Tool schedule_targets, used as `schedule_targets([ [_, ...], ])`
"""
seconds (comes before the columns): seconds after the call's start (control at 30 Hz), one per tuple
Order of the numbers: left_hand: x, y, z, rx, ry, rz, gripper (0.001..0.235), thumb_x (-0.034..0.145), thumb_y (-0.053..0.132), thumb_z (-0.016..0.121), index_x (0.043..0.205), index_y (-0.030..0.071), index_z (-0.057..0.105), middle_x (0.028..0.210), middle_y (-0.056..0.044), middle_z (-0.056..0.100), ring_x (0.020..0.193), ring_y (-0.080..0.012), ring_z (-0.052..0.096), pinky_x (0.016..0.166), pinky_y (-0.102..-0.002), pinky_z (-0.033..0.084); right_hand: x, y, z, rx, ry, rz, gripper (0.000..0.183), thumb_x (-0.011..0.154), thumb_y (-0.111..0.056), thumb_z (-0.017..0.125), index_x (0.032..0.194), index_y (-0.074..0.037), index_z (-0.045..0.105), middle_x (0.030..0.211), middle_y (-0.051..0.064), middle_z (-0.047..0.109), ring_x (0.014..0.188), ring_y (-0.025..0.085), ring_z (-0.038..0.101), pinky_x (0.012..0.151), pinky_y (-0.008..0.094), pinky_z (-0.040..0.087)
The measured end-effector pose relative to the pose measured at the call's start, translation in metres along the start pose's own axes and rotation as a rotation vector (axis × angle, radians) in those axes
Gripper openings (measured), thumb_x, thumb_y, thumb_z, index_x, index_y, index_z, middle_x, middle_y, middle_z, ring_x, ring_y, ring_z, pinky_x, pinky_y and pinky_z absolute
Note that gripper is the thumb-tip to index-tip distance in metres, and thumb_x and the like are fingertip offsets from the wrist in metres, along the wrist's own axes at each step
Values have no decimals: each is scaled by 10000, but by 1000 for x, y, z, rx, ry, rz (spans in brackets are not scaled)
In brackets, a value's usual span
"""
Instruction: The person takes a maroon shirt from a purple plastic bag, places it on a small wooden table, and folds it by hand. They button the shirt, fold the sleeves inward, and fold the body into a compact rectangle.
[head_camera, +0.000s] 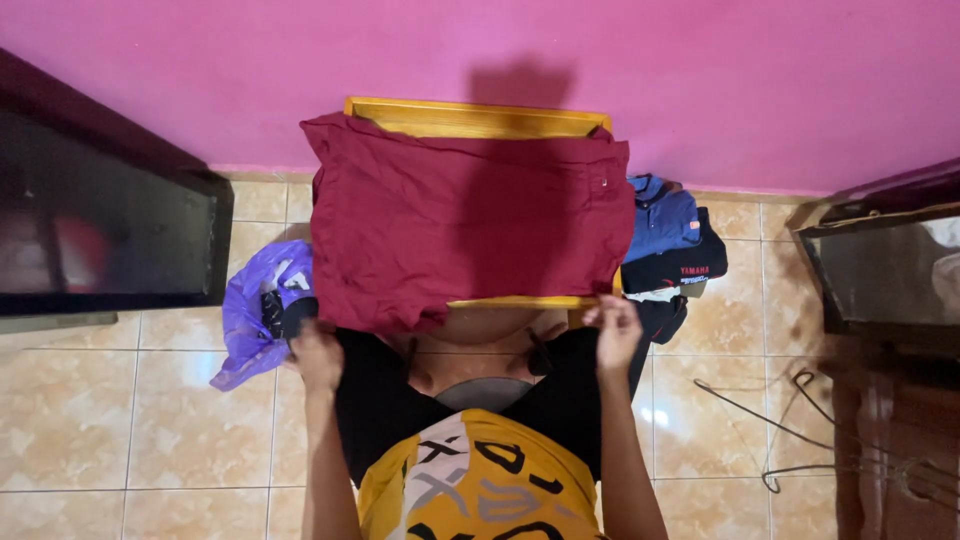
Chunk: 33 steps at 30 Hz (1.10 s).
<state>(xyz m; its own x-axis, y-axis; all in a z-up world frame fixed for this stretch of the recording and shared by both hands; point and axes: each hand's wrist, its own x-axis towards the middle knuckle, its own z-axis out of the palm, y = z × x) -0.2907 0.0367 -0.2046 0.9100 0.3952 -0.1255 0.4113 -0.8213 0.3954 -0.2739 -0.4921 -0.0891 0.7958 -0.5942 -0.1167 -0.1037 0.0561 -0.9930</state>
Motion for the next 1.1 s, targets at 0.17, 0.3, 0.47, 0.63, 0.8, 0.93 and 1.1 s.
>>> schedule_targets([
  [0.17, -13, 44, 13, 68, -136, -25, 489, 888, 541, 700, 1110, 107, 661, 1243, -78, 635, 1219, -282, 483, 1094, -528, 252, -11, 0, 36, 239, -79, 490, 651, 1039, -263, 610, 1529, -3, 271, 1187, 279, 675, 1024, 375, 723, 931, 557, 578],
  [0.3, -14, 77, -19, -468, -192, -70, 413, 989, 319, 658, 1283, 29, 677, 1331, -214, 634, 1299, -383, 567, 1138, -507, 412, -5, 6, 49, 218, -24, 476, 962, 1005, -246, 714, 1614, -79, -13, 1214, 286, 632, 1003, 407, 745, 912, 591, 604],
  [0.47, -54, 172, -159, -928, -188, -178, 629, 1098, 412, 486, 1552, -11, 381, 1587, -276, 373, 1485, -380, 329, 1254, -494, 236, 17, 34, 34, 62, -18, 445, 838, 971, -238, 748, 1571, -46, 196, 939, 239, 702, 766, 354, 772, 752, 490, 650],
  [0.63, -48, 184, -151, -547, -254, 298, 935, 799, 376, 841, 1574, 94, 401, 1603, -241, 326, 1518, -387, 290, 1266, -462, 213, 5, -33, 34, -593, -111, 190, 235, 989, -152, 565, 1165, -62, 692, 608, 101, 722, 475, 204, 705, 521, 354, 608],
  [0.8, -38, 186, -148, -588, -135, 246, 530, 926, 288, 662, 1389, 113, 474, 1290, -246, 482, 1252, -420, 457, 1066, -500, 326, -9, -76, 40, -895, -265, 100, 428, 956, -161, 576, 1383, -171, 600, 537, 71, 691, 460, 224, 688, 612, 377, 620],
  [0.93, -33, 187, -149, -620, -94, 223, 300, 1002, 236, 555, 1278, 125, 517, 1103, -249, 576, 1093, -439, 558, 945, -522, 394, 11, -48, 36, -867, -250, 134, 216, 991, -287, 622, 1178, -229, 712, 486, 59, 644, 410, 196, 656, 440, 308, 588],
  [1.1, -32, 175, -177, -760, 129, 173, 137, 1113, 193, 482, 1018, 149, 571, 761, -144, 567, 755, -283, 552, 794, -414, 464, -5, -72, 52, -855, -220, 120, 155, 1055, -164, 428, 1096, -152, 577, 541, 56, 659, 449, 246, 676, 580, 364, 585],
])
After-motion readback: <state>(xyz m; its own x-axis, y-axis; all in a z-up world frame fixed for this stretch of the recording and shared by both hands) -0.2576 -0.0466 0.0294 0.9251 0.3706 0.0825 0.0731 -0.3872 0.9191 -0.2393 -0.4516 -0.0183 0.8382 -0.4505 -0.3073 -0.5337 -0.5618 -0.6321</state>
